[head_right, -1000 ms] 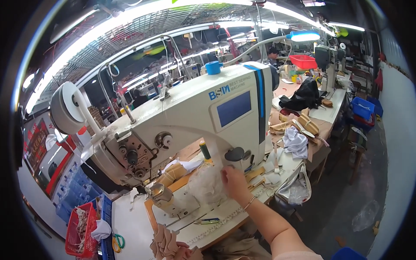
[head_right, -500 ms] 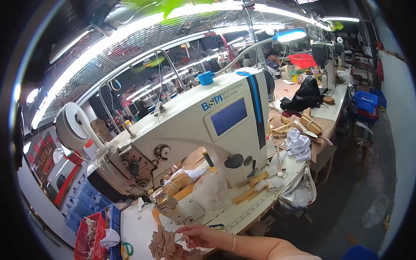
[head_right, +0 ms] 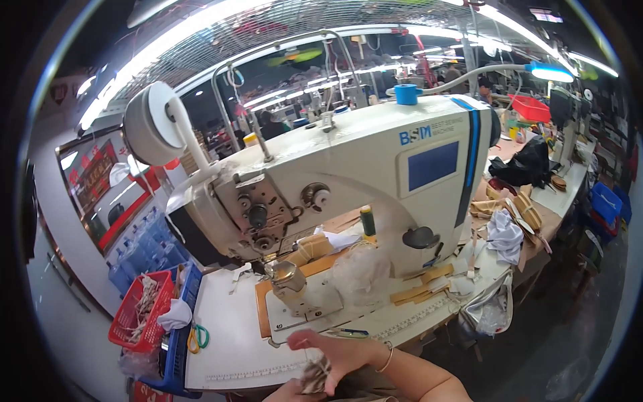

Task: Stitch pieces of shoe upper material together using an industrial sewing machine.

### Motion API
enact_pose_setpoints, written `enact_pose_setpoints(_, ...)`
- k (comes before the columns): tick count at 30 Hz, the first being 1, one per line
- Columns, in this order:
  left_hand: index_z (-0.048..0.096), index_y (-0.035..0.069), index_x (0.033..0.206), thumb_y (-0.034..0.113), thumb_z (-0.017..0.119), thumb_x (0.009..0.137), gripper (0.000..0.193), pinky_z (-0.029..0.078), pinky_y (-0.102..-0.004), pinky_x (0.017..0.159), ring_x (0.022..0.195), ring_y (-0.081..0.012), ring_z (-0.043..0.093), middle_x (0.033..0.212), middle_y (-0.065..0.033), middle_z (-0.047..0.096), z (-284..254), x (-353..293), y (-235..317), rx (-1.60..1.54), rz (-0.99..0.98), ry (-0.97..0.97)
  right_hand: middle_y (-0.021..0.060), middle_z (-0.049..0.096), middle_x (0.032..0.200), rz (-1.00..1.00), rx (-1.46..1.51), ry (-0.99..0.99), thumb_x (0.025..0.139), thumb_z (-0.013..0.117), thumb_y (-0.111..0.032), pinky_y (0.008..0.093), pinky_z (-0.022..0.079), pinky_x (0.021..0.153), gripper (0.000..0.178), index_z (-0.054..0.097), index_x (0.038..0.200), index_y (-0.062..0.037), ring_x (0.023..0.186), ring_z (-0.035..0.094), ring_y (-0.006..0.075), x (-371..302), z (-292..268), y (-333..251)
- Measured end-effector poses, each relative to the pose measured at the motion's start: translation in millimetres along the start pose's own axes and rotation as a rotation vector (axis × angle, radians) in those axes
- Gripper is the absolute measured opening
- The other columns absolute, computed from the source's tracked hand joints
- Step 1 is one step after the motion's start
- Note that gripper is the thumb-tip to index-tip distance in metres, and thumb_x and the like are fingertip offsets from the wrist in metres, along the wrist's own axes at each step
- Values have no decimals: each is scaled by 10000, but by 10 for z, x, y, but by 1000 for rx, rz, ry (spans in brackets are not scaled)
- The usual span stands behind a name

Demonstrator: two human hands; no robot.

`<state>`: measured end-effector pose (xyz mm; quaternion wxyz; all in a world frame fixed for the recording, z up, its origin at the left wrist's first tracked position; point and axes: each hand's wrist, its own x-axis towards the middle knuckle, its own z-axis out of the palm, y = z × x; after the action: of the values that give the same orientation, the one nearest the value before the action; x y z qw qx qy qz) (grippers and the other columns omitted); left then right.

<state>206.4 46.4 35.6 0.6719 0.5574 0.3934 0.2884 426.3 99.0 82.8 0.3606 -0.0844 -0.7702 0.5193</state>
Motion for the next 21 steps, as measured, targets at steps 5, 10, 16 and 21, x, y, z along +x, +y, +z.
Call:
enact_pose_setpoints(5,421,27,1277,157,608,816,514,432,-290,909,1126,-185,503,1205,-132,516,-379,176,-318,-133,66,-70,188,510,1272,233,-138,-781,758,696,-481,541,212,1055,769,349,1378,-188,1176,502,307,235,308,-303)
enact_pose_setpoints(10,470,12,1248,58,583,792,472,422,-319,906,1137,-217,474,1229,-151,495,-594,-58,-548,-179,-5,88,209,330,1425,5,810,339,655,817,-354,414,220,1109,1043,154,1430,-136,1339,311,290,72,269,210)
enact_pose_setpoints(16,514,1,1212,42,588,764,455,428,-316,880,1026,-174,535,1055,-107,608,152,-350,821,186,91,-88,136,466,1303,70,-39,80,571,866,-341,413,332,1028,1013,285,1356,-76,1221,426,298,126,184,231)
enact_pose_setpoints(21,506,-23,1210,149,605,831,429,514,-304,725,878,-191,620,1016,-136,627,-303,40,-438,-115,-30,-263,51,641,759,-231,-155,-340,825,599,-520,473,383,904,531,627,1085,-58,769,599,259,407,460,-105)
